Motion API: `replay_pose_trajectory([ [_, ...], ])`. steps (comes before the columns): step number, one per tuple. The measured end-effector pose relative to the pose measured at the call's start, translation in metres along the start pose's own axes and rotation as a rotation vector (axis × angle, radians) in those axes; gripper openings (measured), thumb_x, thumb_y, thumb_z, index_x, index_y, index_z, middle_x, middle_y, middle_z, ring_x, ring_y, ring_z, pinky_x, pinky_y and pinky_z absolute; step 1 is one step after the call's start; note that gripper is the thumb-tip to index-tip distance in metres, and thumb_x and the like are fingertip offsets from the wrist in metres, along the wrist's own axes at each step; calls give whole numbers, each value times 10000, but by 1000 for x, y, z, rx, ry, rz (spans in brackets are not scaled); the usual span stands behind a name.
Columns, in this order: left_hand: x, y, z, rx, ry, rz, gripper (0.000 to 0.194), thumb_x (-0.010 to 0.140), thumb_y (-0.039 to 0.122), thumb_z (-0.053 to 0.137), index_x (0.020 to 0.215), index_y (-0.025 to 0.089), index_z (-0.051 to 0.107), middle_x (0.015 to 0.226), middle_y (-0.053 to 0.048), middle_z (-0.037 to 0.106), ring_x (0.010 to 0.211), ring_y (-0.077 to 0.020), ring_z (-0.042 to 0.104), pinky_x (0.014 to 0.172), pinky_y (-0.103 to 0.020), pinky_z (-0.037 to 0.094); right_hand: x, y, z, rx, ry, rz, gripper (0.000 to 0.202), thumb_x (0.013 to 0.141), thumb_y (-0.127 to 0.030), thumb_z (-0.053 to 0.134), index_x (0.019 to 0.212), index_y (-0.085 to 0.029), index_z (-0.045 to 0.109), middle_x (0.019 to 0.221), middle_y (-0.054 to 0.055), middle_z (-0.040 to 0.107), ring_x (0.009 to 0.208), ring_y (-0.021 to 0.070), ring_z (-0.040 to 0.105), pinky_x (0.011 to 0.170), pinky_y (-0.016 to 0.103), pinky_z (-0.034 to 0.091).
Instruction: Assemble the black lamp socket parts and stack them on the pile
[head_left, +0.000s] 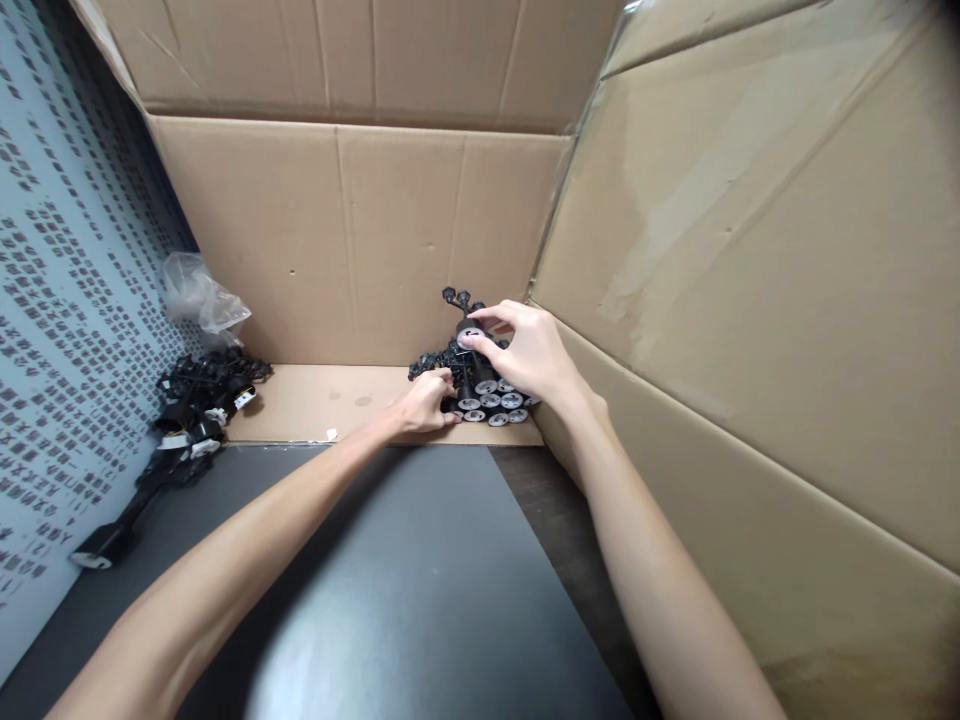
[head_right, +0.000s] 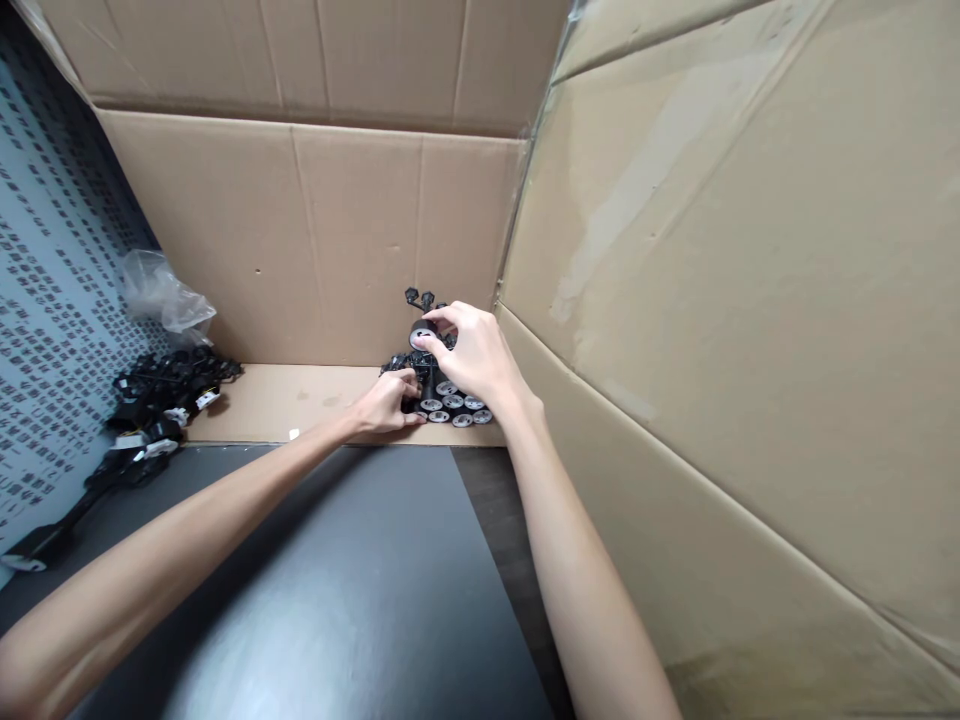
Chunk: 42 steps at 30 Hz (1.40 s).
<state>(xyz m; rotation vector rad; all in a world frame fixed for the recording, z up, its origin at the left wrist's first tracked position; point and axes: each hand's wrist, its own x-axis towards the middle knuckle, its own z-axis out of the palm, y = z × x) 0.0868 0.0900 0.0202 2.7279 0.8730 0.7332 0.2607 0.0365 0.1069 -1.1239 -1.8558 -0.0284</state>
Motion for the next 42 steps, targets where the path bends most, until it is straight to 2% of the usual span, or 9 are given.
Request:
replay_pose_trajectory([
  [5,1,-7,6,19,-10,-5,128,751,269,665,738,167,589,934,-90,581,868,-224,567,795,-365,496,0,0,1,2,-5,10,205,818,-319,688,980,-200,729,960,67,725,833,226,676,801,401,545],
  [9,0,-6,6,88,-33,33,145,789,296,654,769,158,613,970,-100,585,887,-228,574,817,-368,502,-1,-1,3,-2,-14,14,202,820,-307,687,982,-196,731,977,71,727,857,232,680,814,401,544],
  [15,-6,6,-3,361,-186,94,269,928,316,486,952,104,650,1216,-151,536,893,-214,620,841,-365,508,-2,0,6,-6,-42,19,215,831,-312,678,997,-186,729,998,74,728,885,227,681,826,389,546],
  [18,-6,9,-3,497,-274,107,326,953,277,424,1051,55,642,1262,-196,511,883,-222,653,863,-379,505,-2,2,7,-9,-50,26,226,826,-314,685,1004,-181,728,997,73,728,872,222,683,822,381,546],
  [26,-6,5,3,583,-301,180,354,970,229,390,1178,33,599,1272,-232,505,921,-250,675,923,-420,495,-3,5,9,-29,-64,40,234,820,-321,694,1011,-190,728,1002,67,731,856,218,680,822,379,538],
  [29,-9,7,-1,508,-270,110,342,967,277,432,1169,60,603,1242,-196,525,906,-234,663,868,-383,516,-3,4,10,-40,-73,39,235,824,-322,690,1013,-187,728,1000,70,731,856,216,675,818,371,534],
  [32,-14,9,-2,388,-180,1,330,941,349,512,1152,124,630,1178,-137,558,912,-223,637,821,-352,523,-5,5,12,-45,-96,44,236,834,-327,681,1021,-190,727,1004,72,727,870,217,670,821,366,528],
  [38,-24,4,16,279,101,-68,355,879,392,631,1141,157,674,1045,-115,607,1057,-267,539,939,-414,462,-6,7,18,-73,-178,45,221,840,-281,668,1033,-184,718,1035,80,724,935,228,671,857,362,512],
  [42,-25,1,22,199,191,-124,399,814,427,708,1090,139,691,1030,-122,623,1044,-279,526,930,-426,459,-8,1,21,-104,-217,47,211,836,-267,669,1020,-175,716,1034,89,720,945,237,665,850,364,508],
])
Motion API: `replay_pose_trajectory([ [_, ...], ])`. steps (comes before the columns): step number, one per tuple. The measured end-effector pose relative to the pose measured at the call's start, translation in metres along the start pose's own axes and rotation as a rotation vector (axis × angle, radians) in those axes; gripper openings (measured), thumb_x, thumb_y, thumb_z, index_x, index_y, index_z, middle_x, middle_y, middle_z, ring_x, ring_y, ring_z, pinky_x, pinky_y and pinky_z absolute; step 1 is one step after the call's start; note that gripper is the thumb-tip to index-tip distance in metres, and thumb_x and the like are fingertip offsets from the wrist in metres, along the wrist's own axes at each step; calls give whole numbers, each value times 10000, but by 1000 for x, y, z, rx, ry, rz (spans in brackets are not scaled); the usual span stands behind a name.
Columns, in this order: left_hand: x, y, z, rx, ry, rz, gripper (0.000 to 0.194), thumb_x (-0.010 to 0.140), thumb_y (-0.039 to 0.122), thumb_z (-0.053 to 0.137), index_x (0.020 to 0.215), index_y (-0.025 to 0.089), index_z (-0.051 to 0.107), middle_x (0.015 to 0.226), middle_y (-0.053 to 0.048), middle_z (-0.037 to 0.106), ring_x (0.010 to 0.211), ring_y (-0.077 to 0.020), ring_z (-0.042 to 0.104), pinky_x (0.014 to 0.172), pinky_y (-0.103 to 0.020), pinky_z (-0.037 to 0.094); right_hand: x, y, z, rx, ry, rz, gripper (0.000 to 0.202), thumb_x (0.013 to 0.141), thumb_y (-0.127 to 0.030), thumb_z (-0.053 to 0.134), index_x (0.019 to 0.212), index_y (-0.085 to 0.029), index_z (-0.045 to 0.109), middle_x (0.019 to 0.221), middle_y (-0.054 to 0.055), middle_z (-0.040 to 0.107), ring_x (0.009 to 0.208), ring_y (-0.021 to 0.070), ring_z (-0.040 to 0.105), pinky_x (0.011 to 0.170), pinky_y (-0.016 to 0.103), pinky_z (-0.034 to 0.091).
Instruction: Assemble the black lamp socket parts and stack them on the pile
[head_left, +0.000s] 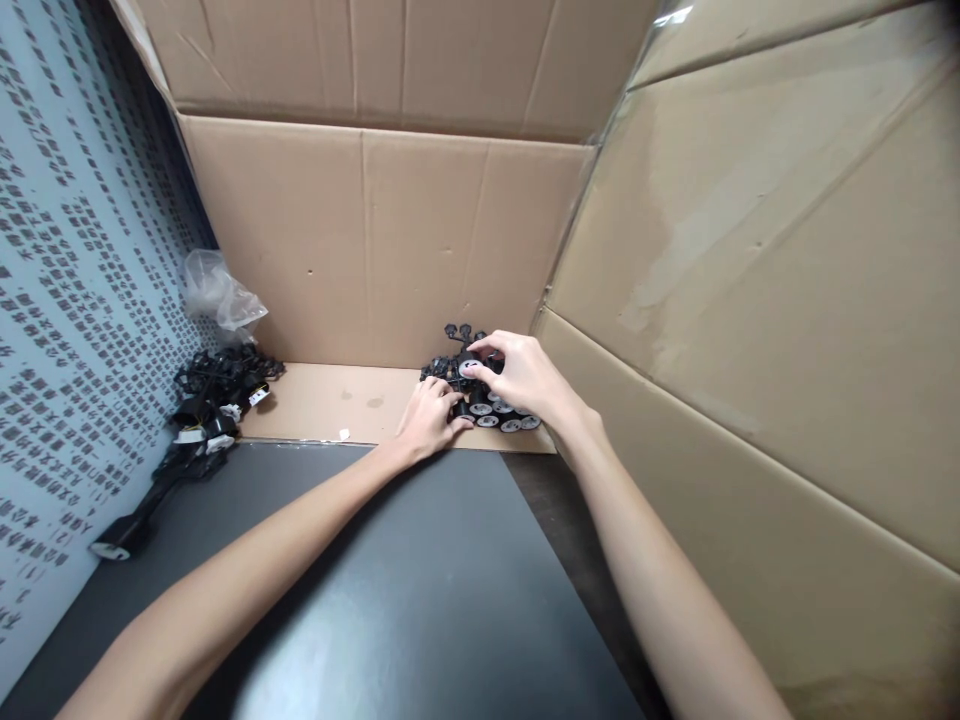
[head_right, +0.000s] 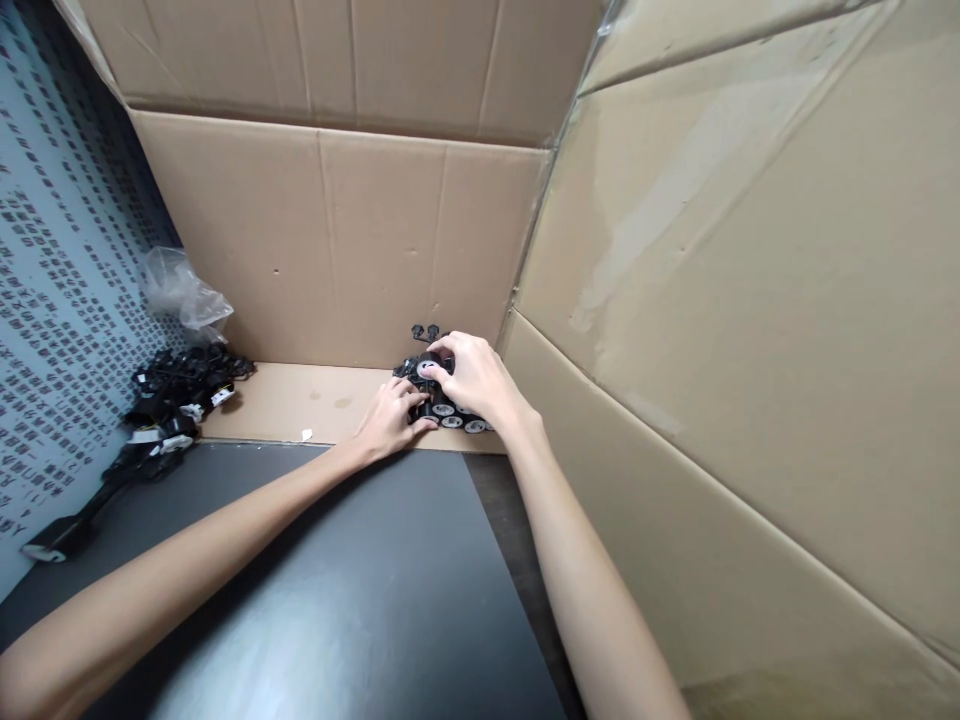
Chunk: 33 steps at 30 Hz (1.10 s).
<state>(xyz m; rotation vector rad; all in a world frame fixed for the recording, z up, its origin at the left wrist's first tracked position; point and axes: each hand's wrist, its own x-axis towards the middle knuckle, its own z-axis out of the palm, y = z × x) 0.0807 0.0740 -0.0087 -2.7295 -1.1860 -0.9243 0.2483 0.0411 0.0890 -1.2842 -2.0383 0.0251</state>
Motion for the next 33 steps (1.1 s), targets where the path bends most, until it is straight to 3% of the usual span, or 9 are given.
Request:
replay_pose_trajectory([
  [10,-25,-17,-28,-215,69,-82,718,633,598,798,1190,181,623,1178,-114,578,1164,-292,466,987,-452,457,-3,-5,22,-163,-170,-87,173,825,-228,672,983,-168,708,998,83,692,945,229,634,846,336,475],
  [16,-42,-32,-38,-205,126,-209,615,724,583,739,1191,198,632,1124,-90,590,1151,-273,473,1007,-449,436,-7,-12,31,-305,-273,-96,228,822,-219,664,1040,-167,705,1024,95,656,956,231,607,863,338,443],
  [21,-49,-34,-53,-240,109,-291,432,902,541,544,1122,190,667,1099,-81,614,1149,-247,472,1032,-442,397,-9,-16,34,-295,-295,-88,256,853,-229,618,1089,-176,701,1051,107,658,1016,246,591,918,362,419],
  [26,-53,-41,-64,-249,96,-366,455,989,484,347,1050,180,681,1058,-84,644,1077,-235,514,1010,-442,403,-9,-15,33,-271,-341,-56,301,857,-199,578,1137,-167,685,1098,111,668,1029,244,599,926,350,417],
  [33,-58,-54,-65,-279,173,-459,489,989,446,289,987,165,689,1058,-103,679,1075,-247,568,997,-419,419,-10,-22,26,-272,-398,-43,349,851,-193,570,1185,-172,669,1166,126,649,1164,287,545,1014,402,372],
])
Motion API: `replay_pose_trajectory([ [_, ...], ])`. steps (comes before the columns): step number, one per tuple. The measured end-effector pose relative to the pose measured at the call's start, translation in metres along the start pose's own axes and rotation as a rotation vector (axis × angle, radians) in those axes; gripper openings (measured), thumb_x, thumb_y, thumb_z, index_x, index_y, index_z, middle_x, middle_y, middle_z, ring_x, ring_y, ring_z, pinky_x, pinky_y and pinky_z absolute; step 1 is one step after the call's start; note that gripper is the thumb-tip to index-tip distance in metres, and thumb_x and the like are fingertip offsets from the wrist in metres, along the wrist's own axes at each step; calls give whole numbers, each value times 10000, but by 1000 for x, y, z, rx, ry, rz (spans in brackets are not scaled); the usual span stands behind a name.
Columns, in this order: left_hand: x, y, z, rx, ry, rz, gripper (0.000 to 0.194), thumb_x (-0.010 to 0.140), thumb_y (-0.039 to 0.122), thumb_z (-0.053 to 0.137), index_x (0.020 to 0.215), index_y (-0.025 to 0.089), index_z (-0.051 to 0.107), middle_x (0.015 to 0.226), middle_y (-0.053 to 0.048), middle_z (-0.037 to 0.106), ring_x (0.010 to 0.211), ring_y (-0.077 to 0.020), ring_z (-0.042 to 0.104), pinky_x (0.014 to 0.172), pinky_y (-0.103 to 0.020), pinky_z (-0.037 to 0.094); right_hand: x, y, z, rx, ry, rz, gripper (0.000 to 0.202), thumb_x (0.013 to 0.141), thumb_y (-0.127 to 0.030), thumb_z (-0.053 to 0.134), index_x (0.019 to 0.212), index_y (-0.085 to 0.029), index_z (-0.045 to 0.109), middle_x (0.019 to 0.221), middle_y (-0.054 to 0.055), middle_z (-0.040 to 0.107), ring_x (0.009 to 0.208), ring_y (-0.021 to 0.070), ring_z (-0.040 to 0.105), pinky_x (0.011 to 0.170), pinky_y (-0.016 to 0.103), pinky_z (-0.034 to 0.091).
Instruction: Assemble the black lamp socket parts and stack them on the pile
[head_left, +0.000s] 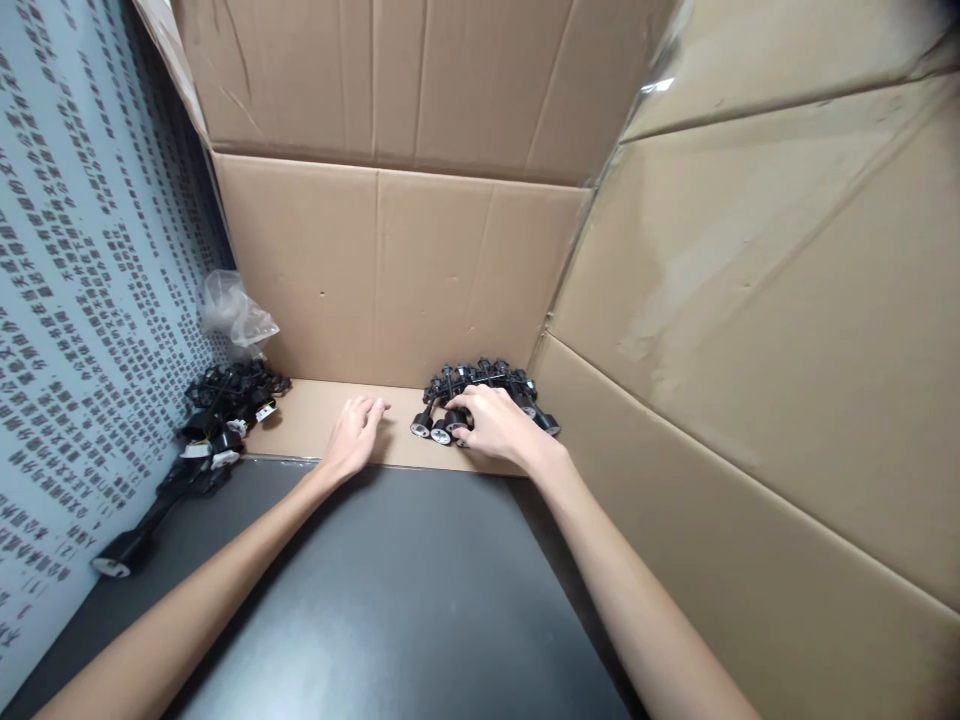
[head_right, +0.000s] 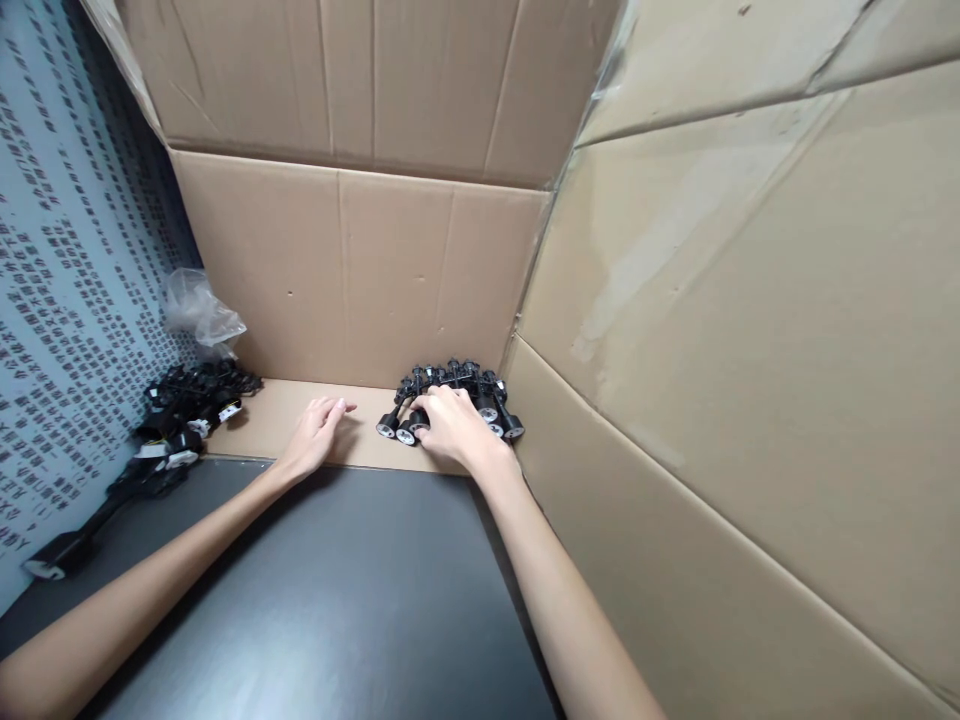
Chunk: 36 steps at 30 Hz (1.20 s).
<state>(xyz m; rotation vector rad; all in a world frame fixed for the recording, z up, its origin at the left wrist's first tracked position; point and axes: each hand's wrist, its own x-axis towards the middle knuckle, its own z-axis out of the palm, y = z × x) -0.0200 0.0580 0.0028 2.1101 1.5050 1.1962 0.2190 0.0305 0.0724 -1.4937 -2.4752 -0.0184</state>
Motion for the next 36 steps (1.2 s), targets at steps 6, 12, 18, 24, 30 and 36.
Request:
replay_pose_trajectory([
  [6,15,8,-25,-52,62,-130,298,865,384,519,940,166,708,1030,-107,720,893,-245,659,864,-385,506,-4,1,-3,37,-7,26,408,828,-266,625,1228,-192,645,1263,136,574,1196,308,509,1024,420,379],
  [12,33,13,-62,-231,165,-133,258,780,332,560,877,157,723,962,-104,743,940,-245,676,827,-349,515,-1,-1,-1,22,-25,-16,358,831,-258,632,1185,-230,678,1179,126,608,1193,310,504,1029,434,349],
  [18,34,13,-71,-341,140,-191,216,705,324,611,770,152,725,863,-88,736,859,-218,664,697,-293,510,4,2,4,30,-37,-54,288,843,-194,604,1107,-239,711,1170,99,681,1154,279,566,1060,469,271],
  [24,37,20,-88,-380,174,-208,185,683,285,611,729,138,713,758,-75,708,743,-184,640,669,-286,506,3,1,4,36,-23,-33,269,852,-215,605,1102,-218,702,1172,107,675,1166,290,559,1071,486,255],
  [30,39,22,-99,-437,202,-218,152,685,238,599,719,140,710,674,-53,677,642,-148,611,632,-265,501,2,-6,-4,79,-39,-46,242,862,-167,571,1047,-218,718,1128,102,706,1115,278,593,1040,465,298],
  [36,39,24,-98,-436,190,-235,145,682,242,613,723,134,702,669,-51,668,615,-144,611,637,-277,501,4,-4,-9,43,47,-27,244,907,-217,547,1086,-187,709,1094,106,731,1056,288,633,960,420,387],
])
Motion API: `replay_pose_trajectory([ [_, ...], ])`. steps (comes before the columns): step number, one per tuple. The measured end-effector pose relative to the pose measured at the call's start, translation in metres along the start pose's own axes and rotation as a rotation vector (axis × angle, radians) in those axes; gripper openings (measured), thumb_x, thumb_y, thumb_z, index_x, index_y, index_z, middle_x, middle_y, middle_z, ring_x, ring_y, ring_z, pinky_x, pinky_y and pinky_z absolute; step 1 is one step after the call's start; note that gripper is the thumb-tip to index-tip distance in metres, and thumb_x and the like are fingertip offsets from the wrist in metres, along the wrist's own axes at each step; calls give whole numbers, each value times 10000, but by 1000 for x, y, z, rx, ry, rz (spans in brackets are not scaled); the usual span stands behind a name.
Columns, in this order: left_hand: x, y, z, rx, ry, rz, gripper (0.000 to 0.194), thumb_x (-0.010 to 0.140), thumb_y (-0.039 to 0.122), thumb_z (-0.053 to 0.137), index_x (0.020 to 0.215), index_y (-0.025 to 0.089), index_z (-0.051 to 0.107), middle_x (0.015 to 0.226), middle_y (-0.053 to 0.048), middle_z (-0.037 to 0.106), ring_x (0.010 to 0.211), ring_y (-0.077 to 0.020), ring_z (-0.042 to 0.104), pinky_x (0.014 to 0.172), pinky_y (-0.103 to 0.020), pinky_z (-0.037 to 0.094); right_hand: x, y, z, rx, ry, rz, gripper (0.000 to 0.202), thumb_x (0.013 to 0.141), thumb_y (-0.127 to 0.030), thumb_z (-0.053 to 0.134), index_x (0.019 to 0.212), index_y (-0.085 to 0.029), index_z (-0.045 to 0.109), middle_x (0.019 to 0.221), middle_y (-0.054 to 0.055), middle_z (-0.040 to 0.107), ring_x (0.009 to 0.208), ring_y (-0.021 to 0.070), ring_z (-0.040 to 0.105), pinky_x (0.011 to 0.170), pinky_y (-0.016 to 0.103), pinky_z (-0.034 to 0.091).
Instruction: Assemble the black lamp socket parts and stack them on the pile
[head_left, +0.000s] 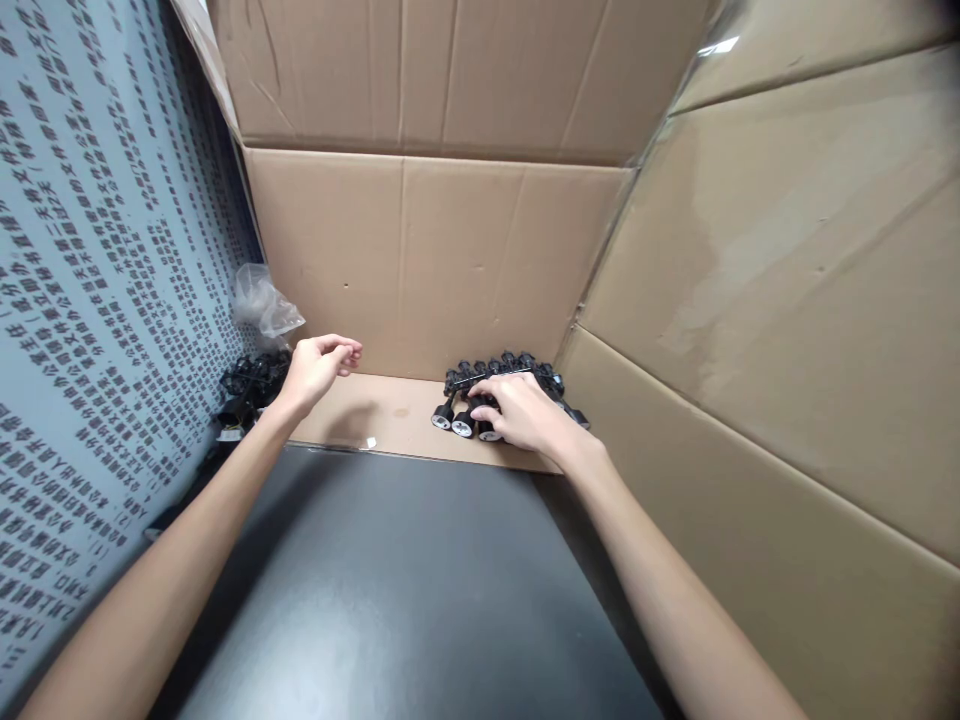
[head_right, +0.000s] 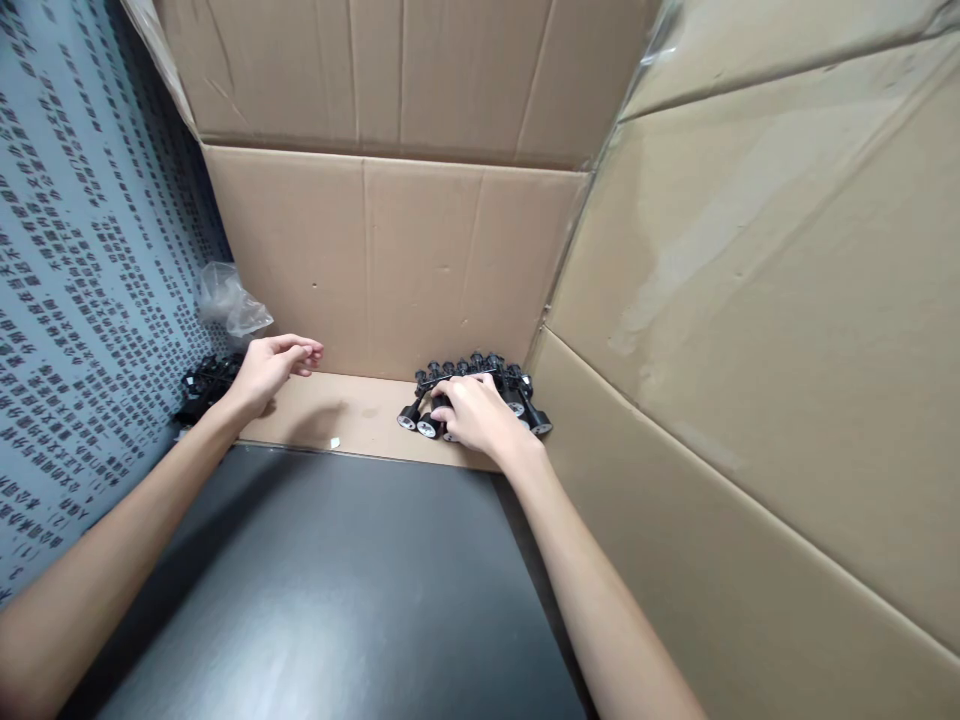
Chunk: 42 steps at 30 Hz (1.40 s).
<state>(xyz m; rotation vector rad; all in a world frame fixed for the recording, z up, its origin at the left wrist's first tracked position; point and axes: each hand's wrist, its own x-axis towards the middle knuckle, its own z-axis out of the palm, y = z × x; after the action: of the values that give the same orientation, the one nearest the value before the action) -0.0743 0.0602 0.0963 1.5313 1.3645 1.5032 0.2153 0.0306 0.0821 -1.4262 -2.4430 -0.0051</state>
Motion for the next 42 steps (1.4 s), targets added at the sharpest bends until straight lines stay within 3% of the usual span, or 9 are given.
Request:
replay_pose_trajectory([
  [6,-1,-1,1,10,-20,-10,167,680,234,601,742,125,711,693,-61,682,620,-143,620,610,-262,503,2,4,9,-25,2,-7,252,919,-237,542,1094,-170,710,1171,115,707,1060,288,650,940,402,431],
  [16,1,-2,-2,-18,-49,-16,174,676,230,603,755,123,715,706,-68,690,624,-142,627,603,-255,513,-1,4,15,-77,-14,24,341,920,-285,532,1215,-165,653,1234,136,664,1143,297,590,1006,437,371],
  [20,4,0,-9,-9,-17,3,189,669,232,602,765,116,717,687,-67,690,625,-149,634,588,-251,518,0,5,16,-76,-7,9,348,907,-301,552,1216,-170,643,1246,143,643,1163,306,565,1002,442,367],
  [27,4,20,-30,2,65,-4,180,679,209,588,781,111,699,753,-71,701,651,-160,650,620,-278,549,1,7,22,-99,62,-30,367,887,-266,578,1227,-132,602,1207,166,615,1144,321,552,979,452,380],
  [30,4,29,-47,182,99,16,189,744,191,547,821,108,698,780,-79,701,657,-158,644,663,-293,542,2,1,20,-46,175,-83,236,897,-265,557,1092,-147,618,1108,146,617,1047,290,571,913,407,411],
  [34,7,34,-73,755,56,86,219,785,136,512,881,127,709,782,-61,702,736,-188,641,804,-342,501,6,-20,23,154,321,-139,34,857,-176,526,839,-190,501,861,50,551,712,173,517,675,302,395],
  [37,12,29,-87,1097,-42,40,128,778,149,575,790,162,702,724,-48,683,748,-215,616,810,-343,463,7,-45,41,301,369,-215,212,784,-54,453,701,-221,350,711,-5,444,572,126,368,570,278,286],
  [39,16,19,-91,1171,-115,-33,81,746,147,614,730,187,683,703,-42,669,712,-213,597,738,-326,445,5,-63,59,426,438,-220,300,741,-20,417,650,-240,234,614,-34,346,534,114,287,542,280,224],
  [42,20,1,-92,1176,-157,-63,109,678,110,654,725,208,671,711,-26,667,696,-196,581,695,-312,411,0,-87,87,606,383,-225,336,718,-33,414,629,-241,164,549,-57,266,506,99,228,526,279,178],
])
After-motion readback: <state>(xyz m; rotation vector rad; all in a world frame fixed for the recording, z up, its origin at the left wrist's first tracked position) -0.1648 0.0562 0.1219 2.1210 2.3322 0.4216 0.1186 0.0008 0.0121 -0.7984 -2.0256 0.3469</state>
